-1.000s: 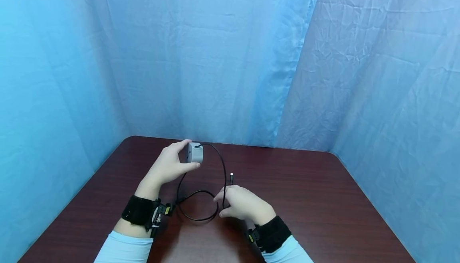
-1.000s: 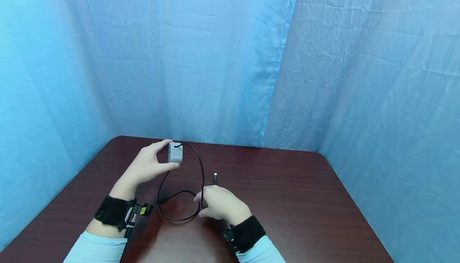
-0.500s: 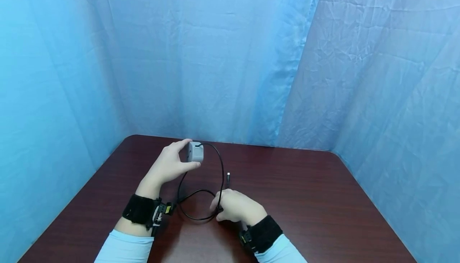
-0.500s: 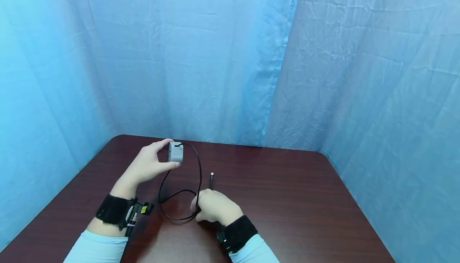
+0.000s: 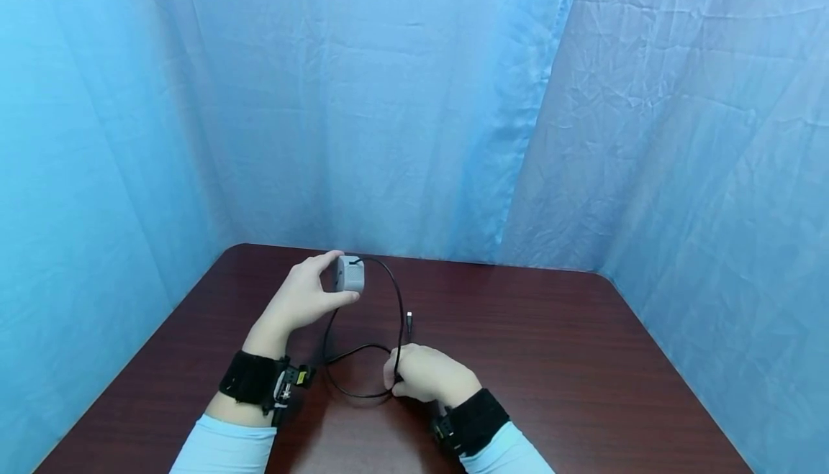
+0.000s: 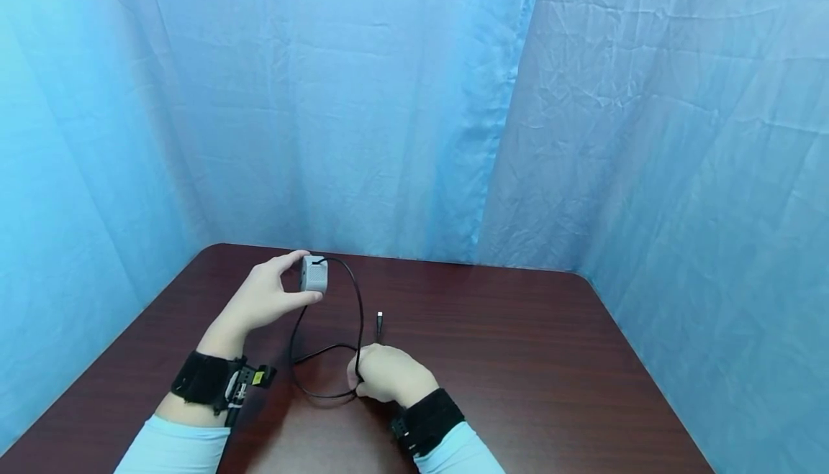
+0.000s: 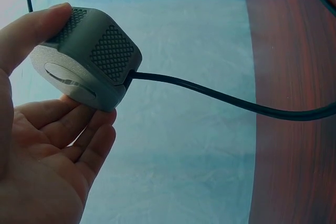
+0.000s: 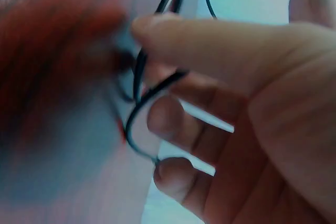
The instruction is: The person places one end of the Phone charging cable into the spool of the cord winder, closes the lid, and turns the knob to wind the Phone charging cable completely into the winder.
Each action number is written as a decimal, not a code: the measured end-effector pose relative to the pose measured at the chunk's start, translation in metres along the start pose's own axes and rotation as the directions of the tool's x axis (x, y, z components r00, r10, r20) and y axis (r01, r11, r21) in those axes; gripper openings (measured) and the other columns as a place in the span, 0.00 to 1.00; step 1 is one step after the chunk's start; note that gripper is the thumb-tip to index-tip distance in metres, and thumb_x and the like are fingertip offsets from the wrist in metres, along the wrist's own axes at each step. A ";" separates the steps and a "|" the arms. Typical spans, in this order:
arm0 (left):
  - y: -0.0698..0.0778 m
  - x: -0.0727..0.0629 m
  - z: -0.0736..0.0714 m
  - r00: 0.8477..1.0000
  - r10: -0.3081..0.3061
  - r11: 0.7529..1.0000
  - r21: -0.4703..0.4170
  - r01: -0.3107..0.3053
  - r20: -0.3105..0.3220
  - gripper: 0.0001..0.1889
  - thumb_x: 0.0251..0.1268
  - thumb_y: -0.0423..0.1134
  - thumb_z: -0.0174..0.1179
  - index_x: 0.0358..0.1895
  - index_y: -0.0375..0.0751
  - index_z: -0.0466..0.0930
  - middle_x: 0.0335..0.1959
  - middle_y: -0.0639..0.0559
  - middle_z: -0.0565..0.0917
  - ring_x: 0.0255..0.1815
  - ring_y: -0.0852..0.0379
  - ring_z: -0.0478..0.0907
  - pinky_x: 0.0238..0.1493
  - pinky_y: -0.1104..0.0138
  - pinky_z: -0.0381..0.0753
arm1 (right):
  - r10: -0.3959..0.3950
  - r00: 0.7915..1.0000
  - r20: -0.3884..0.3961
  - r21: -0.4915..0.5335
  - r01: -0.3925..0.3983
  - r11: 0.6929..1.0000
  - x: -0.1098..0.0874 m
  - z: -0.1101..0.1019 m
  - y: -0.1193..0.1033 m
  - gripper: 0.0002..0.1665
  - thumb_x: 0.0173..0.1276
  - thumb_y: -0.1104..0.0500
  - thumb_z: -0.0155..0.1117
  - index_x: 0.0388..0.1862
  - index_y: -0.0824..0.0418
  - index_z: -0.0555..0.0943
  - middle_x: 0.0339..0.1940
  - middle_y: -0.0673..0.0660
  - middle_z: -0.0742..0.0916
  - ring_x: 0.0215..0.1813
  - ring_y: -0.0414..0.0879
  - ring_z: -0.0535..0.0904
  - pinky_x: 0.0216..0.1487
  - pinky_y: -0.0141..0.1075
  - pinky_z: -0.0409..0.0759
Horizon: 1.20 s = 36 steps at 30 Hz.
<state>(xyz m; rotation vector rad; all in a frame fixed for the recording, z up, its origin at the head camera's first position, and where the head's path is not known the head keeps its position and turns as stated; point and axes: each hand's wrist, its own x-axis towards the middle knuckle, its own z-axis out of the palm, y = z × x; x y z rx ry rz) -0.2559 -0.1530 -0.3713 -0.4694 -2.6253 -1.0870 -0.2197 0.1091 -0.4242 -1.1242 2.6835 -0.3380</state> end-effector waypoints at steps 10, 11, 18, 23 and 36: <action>-0.005 0.001 -0.004 0.998 -0.010 0.999 -0.044 0.007 -0.056 0.41 0.57 0.52 0.74 0.73 0.41 0.70 0.66 0.41 0.76 0.66 0.42 0.72 0.59 0.43 0.74 | -0.038 0.977 -0.212 0.325 0.107 0.940 -0.020 -0.033 0.029 0.04 0.78 0.57 0.61 0.47 0.48 0.82 0.35 0.42 0.84 0.32 0.36 0.76 0.34 0.33 0.77; -0.005 0.001 -0.004 0.998 -0.011 0.998 -0.055 0.007 -0.060 0.41 0.57 0.51 0.74 0.72 0.41 0.70 0.65 0.41 0.77 0.64 0.42 0.73 0.58 0.44 0.75 | -0.032 0.966 -0.256 0.331 0.118 0.936 -0.022 -0.036 0.032 0.05 0.79 0.57 0.60 0.48 0.48 0.82 0.36 0.43 0.85 0.32 0.37 0.76 0.34 0.33 0.77; -0.006 0.001 -0.004 1.000 0.017 0.994 -0.111 -0.018 -0.013 0.40 0.58 0.50 0.75 0.72 0.41 0.70 0.60 0.43 0.79 0.57 0.44 0.78 0.49 0.52 0.82 | 0.005 0.796 -0.605 0.241 0.177 0.954 -0.036 -0.051 0.042 0.13 0.79 0.58 0.60 0.59 0.56 0.81 0.34 0.43 0.83 0.24 0.38 0.69 0.26 0.34 0.72; -0.001 -0.004 -0.009 0.999 0.041 0.994 -0.106 -0.041 0.001 0.39 0.59 0.51 0.74 0.73 0.44 0.70 0.58 0.46 0.80 0.54 0.47 0.78 0.47 0.53 0.80 | -0.002 0.696 -0.718 0.138 0.145 0.980 -0.038 -0.057 0.044 0.16 0.79 0.59 0.61 0.61 0.62 0.81 0.35 0.45 0.84 0.22 0.35 0.67 0.24 0.32 0.69; 0.007 -0.004 -0.018 0.998 0.044 0.989 -0.141 -0.050 -0.039 0.39 0.59 0.53 0.73 0.72 0.44 0.71 0.52 0.48 0.83 0.47 0.51 0.78 0.43 0.56 0.79 | -0.005 0.643 -0.766 0.032 0.045 0.998 -0.065 -0.073 0.071 0.05 0.75 0.62 0.65 0.45 0.57 0.86 0.33 0.46 0.84 0.28 0.37 0.72 0.29 0.35 0.73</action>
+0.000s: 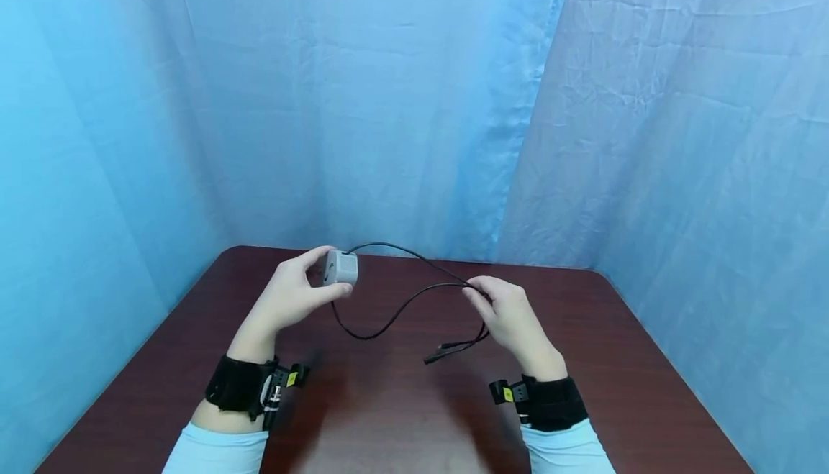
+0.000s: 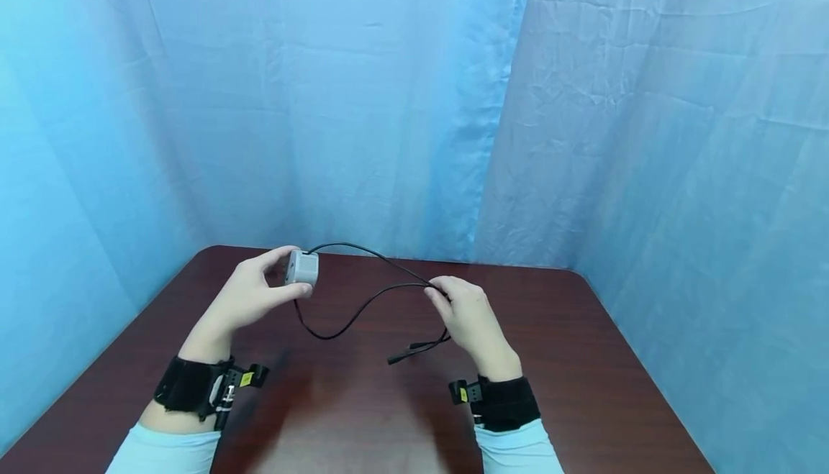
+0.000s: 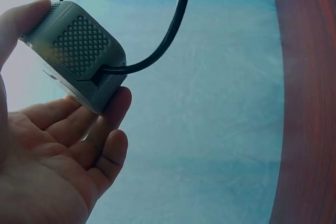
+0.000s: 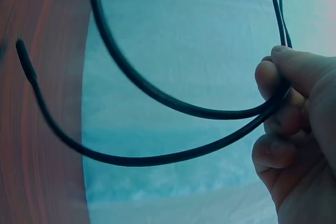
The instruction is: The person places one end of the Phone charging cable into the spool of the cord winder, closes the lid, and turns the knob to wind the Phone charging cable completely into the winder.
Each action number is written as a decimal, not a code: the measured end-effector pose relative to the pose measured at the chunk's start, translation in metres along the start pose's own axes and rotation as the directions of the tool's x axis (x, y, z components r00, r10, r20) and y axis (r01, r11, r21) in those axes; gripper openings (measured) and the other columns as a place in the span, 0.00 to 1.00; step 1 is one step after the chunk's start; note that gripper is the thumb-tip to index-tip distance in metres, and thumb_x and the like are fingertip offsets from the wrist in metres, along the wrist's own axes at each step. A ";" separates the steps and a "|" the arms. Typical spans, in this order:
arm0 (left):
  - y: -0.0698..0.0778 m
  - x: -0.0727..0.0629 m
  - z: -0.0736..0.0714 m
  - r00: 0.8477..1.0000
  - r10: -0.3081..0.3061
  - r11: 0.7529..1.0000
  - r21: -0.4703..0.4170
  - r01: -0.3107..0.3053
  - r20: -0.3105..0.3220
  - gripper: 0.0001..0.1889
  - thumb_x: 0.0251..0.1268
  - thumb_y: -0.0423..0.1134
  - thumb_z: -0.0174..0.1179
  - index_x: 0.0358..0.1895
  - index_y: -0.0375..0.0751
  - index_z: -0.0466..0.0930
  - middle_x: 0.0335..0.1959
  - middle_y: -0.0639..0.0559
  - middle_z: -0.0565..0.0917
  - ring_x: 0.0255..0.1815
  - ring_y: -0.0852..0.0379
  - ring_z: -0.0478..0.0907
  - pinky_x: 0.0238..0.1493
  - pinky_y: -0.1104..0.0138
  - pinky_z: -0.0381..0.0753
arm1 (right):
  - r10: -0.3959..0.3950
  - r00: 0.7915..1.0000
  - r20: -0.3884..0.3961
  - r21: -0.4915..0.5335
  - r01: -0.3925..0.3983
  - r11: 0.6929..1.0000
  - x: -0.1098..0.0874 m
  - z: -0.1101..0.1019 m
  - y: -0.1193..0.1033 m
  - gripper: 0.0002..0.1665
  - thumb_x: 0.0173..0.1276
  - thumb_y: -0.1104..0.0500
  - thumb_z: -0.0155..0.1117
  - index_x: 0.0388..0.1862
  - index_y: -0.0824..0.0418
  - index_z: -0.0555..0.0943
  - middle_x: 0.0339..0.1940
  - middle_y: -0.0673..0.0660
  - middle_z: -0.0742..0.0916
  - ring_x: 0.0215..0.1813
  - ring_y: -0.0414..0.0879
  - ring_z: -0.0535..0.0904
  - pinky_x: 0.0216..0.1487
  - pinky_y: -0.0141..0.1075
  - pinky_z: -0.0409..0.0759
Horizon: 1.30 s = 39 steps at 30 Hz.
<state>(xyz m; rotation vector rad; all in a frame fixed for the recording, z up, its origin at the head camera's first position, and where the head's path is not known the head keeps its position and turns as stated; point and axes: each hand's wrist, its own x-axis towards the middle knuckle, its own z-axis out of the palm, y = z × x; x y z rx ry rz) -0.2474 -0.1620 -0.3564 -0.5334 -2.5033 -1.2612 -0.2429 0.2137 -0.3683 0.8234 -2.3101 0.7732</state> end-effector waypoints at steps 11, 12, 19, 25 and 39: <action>-0.007 -0.007 -0.014 0.998 -0.068 0.994 -0.081 0.067 -0.001 0.38 0.65 0.50 0.70 0.75 0.41 0.69 0.59 0.43 0.81 0.54 0.48 0.81 0.48 0.56 0.80 | 0.041 0.999 0.014 -0.056 -0.040 0.998 -0.018 -0.021 0.028 0.07 0.73 0.64 0.67 0.47 0.58 0.86 0.36 0.49 0.86 0.30 0.38 0.75 0.30 0.36 0.75; -0.007 -0.007 -0.015 0.997 -0.071 0.995 -0.077 0.071 -0.005 0.38 0.65 0.51 0.70 0.75 0.41 0.69 0.59 0.42 0.81 0.54 0.48 0.81 0.48 0.56 0.80 | 0.049 0.999 0.021 -0.064 -0.047 0.997 -0.018 -0.022 0.031 0.07 0.73 0.64 0.66 0.47 0.58 0.86 0.35 0.49 0.86 0.30 0.39 0.74 0.30 0.36 0.74; -0.009 -0.007 -0.027 0.996 -0.074 0.995 -0.070 0.071 -0.045 0.36 0.66 0.52 0.69 0.75 0.44 0.70 0.58 0.42 0.82 0.53 0.48 0.80 0.48 0.59 0.80 | 0.137 0.990 0.045 -0.131 -0.130 0.983 -0.020 -0.035 0.044 0.09 0.75 0.64 0.64 0.50 0.60 0.86 0.31 0.48 0.83 0.38 0.46 0.72 0.34 0.42 0.71; -0.012 -0.013 -0.033 0.992 -0.101 0.994 -0.055 0.098 -0.069 0.36 0.66 0.52 0.69 0.75 0.45 0.70 0.57 0.42 0.82 0.53 0.48 0.79 0.48 0.59 0.79 | 0.226 0.971 0.079 -0.147 -0.213 0.966 -0.030 -0.043 0.055 0.10 0.77 0.62 0.61 0.53 0.61 0.85 0.34 0.51 0.84 0.39 0.47 0.73 0.35 0.44 0.72; -0.020 -0.012 -0.046 0.983 -0.181 0.982 -0.057 0.178 -0.040 0.42 0.64 0.56 0.69 0.76 0.38 0.66 0.64 0.37 0.78 0.58 0.43 0.79 0.53 0.53 0.80 | 0.346 0.902 0.260 0.011 -0.361 0.932 -0.042 -0.062 0.069 0.14 0.80 0.58 0.57 0.57 0.61 0.84 0.37 0.51 0.89 0.42 0.48 0.86 0.42 0.40 0.81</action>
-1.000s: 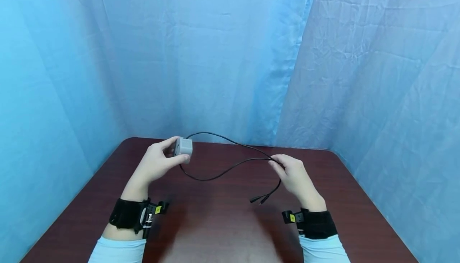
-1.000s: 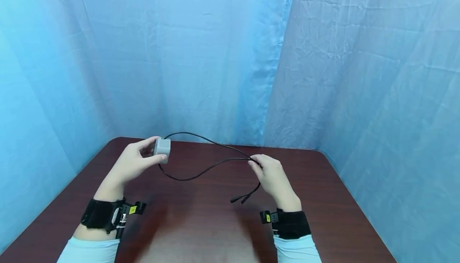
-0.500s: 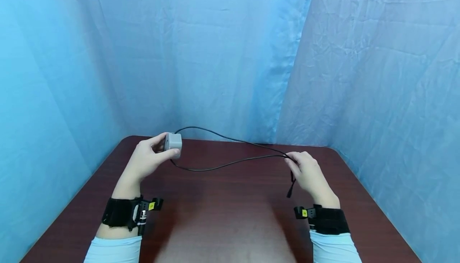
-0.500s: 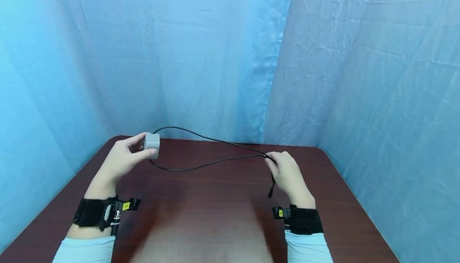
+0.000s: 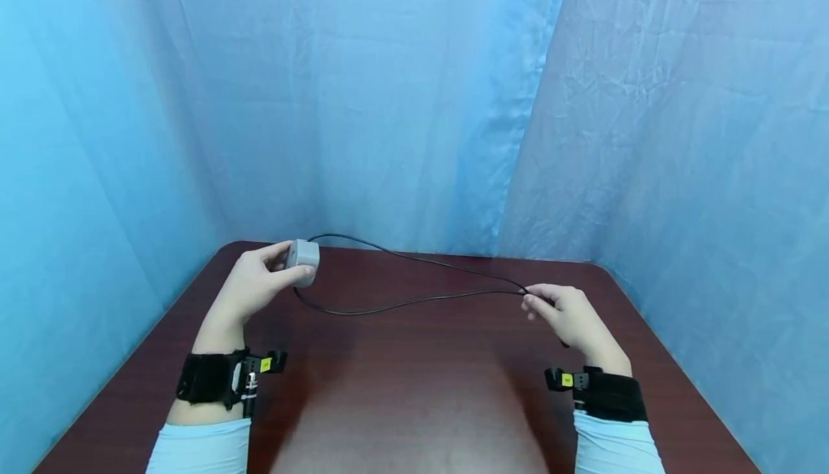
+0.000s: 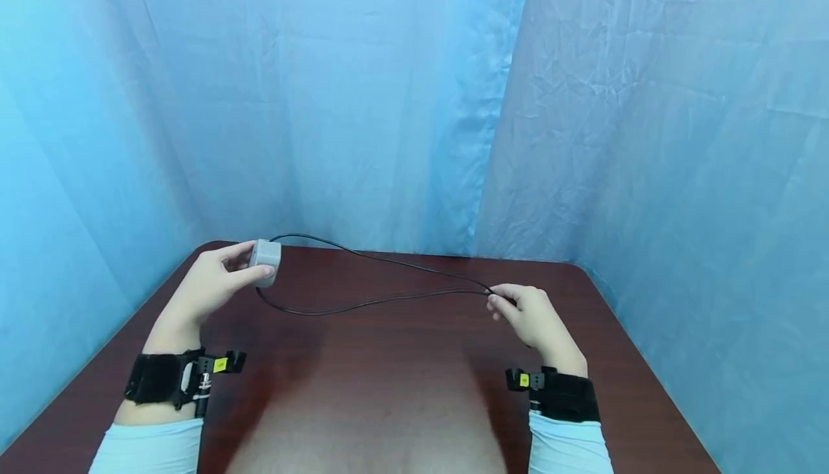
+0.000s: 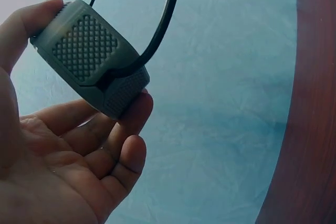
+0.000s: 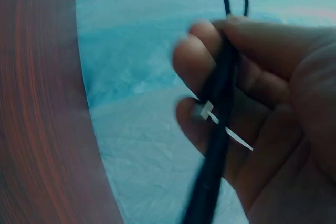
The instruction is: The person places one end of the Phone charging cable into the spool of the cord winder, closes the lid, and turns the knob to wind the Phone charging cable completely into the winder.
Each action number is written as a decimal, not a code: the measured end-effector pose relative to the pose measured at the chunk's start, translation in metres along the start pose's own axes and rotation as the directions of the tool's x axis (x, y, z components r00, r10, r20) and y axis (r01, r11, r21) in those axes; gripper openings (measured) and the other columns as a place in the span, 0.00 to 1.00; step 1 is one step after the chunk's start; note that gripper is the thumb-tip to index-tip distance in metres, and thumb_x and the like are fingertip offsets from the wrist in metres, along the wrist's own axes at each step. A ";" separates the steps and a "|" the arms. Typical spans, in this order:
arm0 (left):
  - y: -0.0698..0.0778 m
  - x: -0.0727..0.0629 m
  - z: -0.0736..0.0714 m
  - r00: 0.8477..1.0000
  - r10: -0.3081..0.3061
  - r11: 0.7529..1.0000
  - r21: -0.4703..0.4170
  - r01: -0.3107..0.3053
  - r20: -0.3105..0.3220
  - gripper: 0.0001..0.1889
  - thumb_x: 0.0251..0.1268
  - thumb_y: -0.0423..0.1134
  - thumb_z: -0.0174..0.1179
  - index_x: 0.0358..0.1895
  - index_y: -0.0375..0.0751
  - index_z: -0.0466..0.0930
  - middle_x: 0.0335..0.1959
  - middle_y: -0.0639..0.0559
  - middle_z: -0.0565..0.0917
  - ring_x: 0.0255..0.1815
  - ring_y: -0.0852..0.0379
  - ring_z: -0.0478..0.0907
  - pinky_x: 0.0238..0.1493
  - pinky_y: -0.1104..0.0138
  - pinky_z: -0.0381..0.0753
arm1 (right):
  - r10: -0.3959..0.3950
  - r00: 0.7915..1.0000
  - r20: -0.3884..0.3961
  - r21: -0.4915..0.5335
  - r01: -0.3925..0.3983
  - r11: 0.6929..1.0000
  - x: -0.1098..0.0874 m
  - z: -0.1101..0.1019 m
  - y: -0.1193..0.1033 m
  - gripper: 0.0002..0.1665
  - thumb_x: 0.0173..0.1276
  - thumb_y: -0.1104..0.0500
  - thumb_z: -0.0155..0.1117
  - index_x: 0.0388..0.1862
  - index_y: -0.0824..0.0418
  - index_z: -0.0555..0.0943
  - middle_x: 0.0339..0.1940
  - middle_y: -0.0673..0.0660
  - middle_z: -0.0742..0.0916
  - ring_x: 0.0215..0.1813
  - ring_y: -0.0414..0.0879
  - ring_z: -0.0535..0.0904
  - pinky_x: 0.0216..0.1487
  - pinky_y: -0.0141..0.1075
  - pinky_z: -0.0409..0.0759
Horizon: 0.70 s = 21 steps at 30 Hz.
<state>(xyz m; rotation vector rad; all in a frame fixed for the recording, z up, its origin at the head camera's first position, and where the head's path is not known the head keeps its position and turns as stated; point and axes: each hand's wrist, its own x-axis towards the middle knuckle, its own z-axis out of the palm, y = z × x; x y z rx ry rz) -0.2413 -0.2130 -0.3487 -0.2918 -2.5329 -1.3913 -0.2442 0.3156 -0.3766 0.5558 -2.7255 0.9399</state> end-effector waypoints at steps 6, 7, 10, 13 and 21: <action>-0.007 -0.002 0.003 1.000 -0.021 1.000 0.019 0.020 0.016 0.43 0.63 0.57 0.70 0.75 0.36 0.67 0.63 0.36 0.79 0.57 0.43 0.80 0.52 0.54 0.81 | 0.040 0.983 0.181 0.151 -0.068 0.986 -0.003 0.002 0.006 0.13 0.82 0.55 0.55 0.52 0.59 0.84 0.37 0.54 0.89 0.40 0.47 0.86 0.50 0.41 0.80; -0.008 -0.002 0.003 1.000 -0.019 1.000 0.020 0.019 0.016 0.43 0.63 0.57 0.70 0.75 0.36 0.67 0.62 0.36 0.79 0.57 0.43 0.80 0.51 0.54 0.81 | 0.039 0.979 0.198 0.172 -0.074 0.982 -0.003 0.003 0.007 0.13 0.82 0.54 0.55 0.50 0.59 0.84 0.37 0.55 0.89 0.40 0.48 0.86 0.50 0.41 0.80; -0.010 -0.002 0.005 1.000 -0.016 0.999 0.033 0.015 0.011 0.43 0.63 0.57 0.70 0.75 0.36 0.68 0.61 0.37 0.80 0.56 0.44 0.81 0.51 0.55 0.82 | 0.033 0.973 0.227 0.203 -0.081 0.976 -0.004 0.002 0.009 0.14 0.82 0.53 0.55 0.48 0.60 0.84 0.38 0.56 0.89 0.40 0.50 0.86 0.49 0.40 0.80; -0.009 0.000 0.004 1.000 -0.015 0.999 0.044 0.015 0.003 0.43 0.62 0.58 0.70 0.74 0.36 0.68 0.61 0.38 0.81 0.56 0.44 0.81 0.50 0.54 0.82 | 0.043 0.973 0.227 0.204 -0.090 0.975 -0.004 0.000 0.010 0.14 0.81 0.52 0.57 0.46 0.59 0.85 0.36 0.54 0.89 0.40 0.49 0.85 0.44 0.38 0.78; -0.007 0.001 0.004 1.000 -0.016 0.998 0.056 0.015 0.008 0.44 0.63 0.57 0.70 0.75 0.34 0.67 0.62 0.35 0.79 0.57 0.42 0.80 0.51 0.51 0.81 | 0.062 0.974 0.220 0.187 -0.104 0.977 -0.003 -0.002 0.010 0.14 0.80 0.53 0.58 0.46 0.61 0.85 0.35 0.56 0.88 0.38 0.46 0.85 0.40 0.36 0.76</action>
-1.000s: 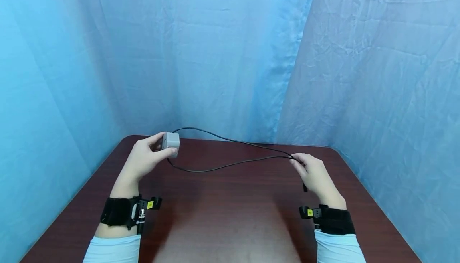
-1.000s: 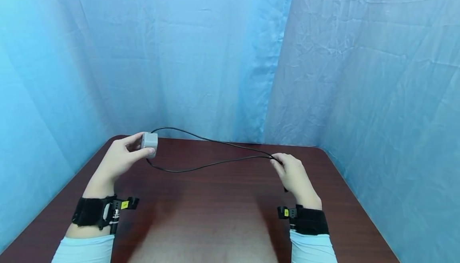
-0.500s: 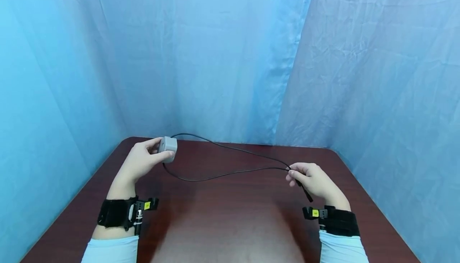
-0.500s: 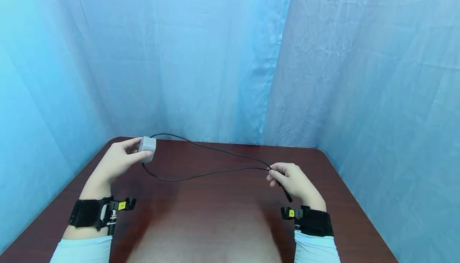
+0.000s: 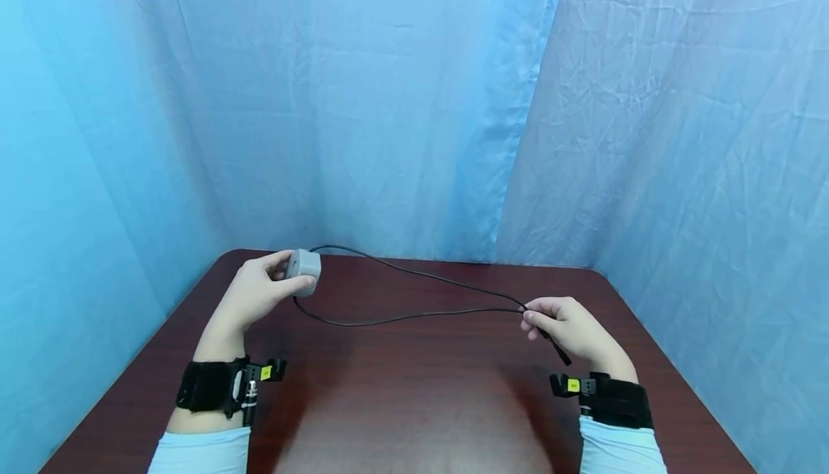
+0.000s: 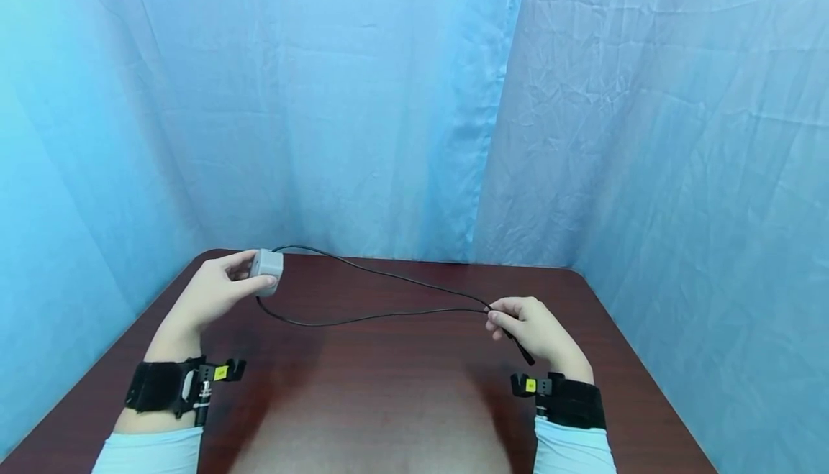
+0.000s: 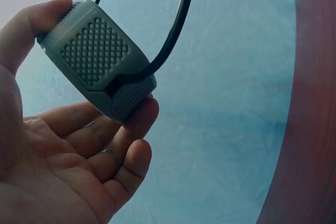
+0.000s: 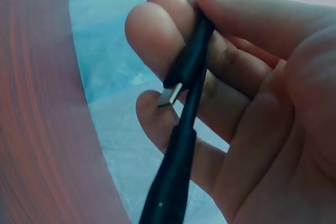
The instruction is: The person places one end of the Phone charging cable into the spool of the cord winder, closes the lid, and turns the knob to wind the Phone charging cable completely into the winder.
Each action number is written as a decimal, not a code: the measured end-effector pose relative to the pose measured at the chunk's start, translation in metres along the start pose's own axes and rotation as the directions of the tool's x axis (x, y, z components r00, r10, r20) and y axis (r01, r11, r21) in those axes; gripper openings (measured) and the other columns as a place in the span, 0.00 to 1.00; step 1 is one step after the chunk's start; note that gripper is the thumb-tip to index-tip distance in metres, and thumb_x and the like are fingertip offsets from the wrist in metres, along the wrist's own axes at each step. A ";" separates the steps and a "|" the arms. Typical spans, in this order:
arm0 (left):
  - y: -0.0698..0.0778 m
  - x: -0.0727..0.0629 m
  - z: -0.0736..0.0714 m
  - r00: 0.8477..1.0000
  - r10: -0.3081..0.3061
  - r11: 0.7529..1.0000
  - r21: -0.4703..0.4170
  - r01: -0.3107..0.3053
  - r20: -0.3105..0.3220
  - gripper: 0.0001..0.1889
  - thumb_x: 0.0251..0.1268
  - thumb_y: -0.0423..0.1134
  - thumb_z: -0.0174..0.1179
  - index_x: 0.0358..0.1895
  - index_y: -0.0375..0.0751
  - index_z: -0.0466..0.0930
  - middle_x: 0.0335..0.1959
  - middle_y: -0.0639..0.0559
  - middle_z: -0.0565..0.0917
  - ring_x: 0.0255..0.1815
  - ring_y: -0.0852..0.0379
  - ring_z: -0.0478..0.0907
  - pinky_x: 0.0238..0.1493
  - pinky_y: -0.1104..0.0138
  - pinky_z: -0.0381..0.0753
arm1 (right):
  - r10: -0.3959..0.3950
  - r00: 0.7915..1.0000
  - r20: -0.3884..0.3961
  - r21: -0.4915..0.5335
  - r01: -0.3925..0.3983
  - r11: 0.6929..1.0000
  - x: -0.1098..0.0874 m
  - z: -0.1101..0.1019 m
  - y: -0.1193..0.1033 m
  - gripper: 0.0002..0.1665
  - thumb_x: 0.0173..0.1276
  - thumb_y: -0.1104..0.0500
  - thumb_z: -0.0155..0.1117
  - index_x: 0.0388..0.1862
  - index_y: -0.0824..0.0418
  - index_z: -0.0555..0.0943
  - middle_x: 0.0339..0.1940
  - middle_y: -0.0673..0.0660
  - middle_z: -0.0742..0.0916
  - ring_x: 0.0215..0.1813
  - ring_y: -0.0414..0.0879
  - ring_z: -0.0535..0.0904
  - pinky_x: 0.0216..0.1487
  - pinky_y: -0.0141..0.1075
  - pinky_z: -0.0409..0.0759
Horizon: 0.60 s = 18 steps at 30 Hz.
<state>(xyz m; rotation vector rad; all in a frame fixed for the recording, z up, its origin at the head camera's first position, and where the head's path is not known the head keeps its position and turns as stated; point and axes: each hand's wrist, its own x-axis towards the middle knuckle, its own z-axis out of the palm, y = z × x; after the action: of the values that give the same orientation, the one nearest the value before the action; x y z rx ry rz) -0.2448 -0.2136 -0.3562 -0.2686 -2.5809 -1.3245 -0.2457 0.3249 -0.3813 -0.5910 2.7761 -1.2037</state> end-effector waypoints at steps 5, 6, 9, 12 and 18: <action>0.002 0.000 0.008 1.000 0.008 1.000 0.011 -0.008 -0.003 0.41 0.63 0.55 0.71 0.73 0.35 0.70 0.61 0.36 0.80 0.55 0.42 0.80 0.51 0.52 0.81 | 0.027 1.000 0.016 0.058 -0.027 0.998 0.006 0.010 0.001 0.12 0.80 0.57 0.57 0.48 0.65 0.83 0.35 0.58 0.88 0.37 0.54 0.85 0.37 0.38 0.80; 0.002 0.001 0.010 1.000 0.011 1.000 0.016 -0.011 -0.001 0.40 0.63 0.55 0.71 0.73 0.35 0.70 0.60 0.36 0.80 0.55 0.42 0.80 0.50 0.52 0.81 | 0.033 0.999 0.020 0.063 -0.034 0.997 0.008 0.013 0.000 0.12 0.80 0.58 0.57 0.49 0.66 0.82 0.34 0.58 0.88 0.36 0.55 0.85 0.38 0.40 0.81; 0.006 0.001 0.017 1.000 0.018 0.999 0.033 -0.019 0.018 0.40 0.63 0.56 0.70 0.72 0.35 0.70 0.58 0.37 0.81 0.54 0.43 0.80 0.49 0.53 0.81 | 0.062 0.997 0.047 0.077 -0.066 0.995 0.014 0.027 -0.003 0.10 0.80 0.60 0.57 0.50 0.67 0.79 0.31 0.57 0.87 0.35 0.56 0.86 0.44 0.45 0.83; 0.008 0.003 0.023 0.999 0.016 0.999 0.050 -0.018 0.046 0.41 0.63 0.57 0.70 0.72 0.35 0.70 0.57 0.38 0.82 0.53 0.44 0.81 0.48 0.53 0.81 | 0.087 0.993 0.080 0.064 -0.093 0.994 0.020 0.039 -0.007 0.08 0.79 0.62 0.58 0.48 0.67 0.78 0.30 0.57 0.87 0.32 0.51 0.85 0.46 0.47 0.82; 0.008 0.008 0.031 0.994 -0.023 0.995 0.097 0.013 0.102 0.42 0.63 0.59 0.68 0.71 0.32 0.70 0.56 0.37 0.82 0.53 0.43 0.81 0.49 0.51 0.82 | 0.142 0.981 0.134 0.006 -0.144 0.990 0.031 0.058 -0.009 0.03 0.73 0.64 0.63 0.39 0.65 0.79 0.29 0.56 0.87 0.32 0.50 0.84 0.39 0.47 0.83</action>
<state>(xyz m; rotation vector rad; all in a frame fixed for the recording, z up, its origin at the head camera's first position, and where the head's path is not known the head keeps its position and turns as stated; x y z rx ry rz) -0.2534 -0.1835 -0.3650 -0.3057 -2.7296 -1.2177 -0.2596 0.2677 -0.4118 -0.4442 2.6448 -1.1126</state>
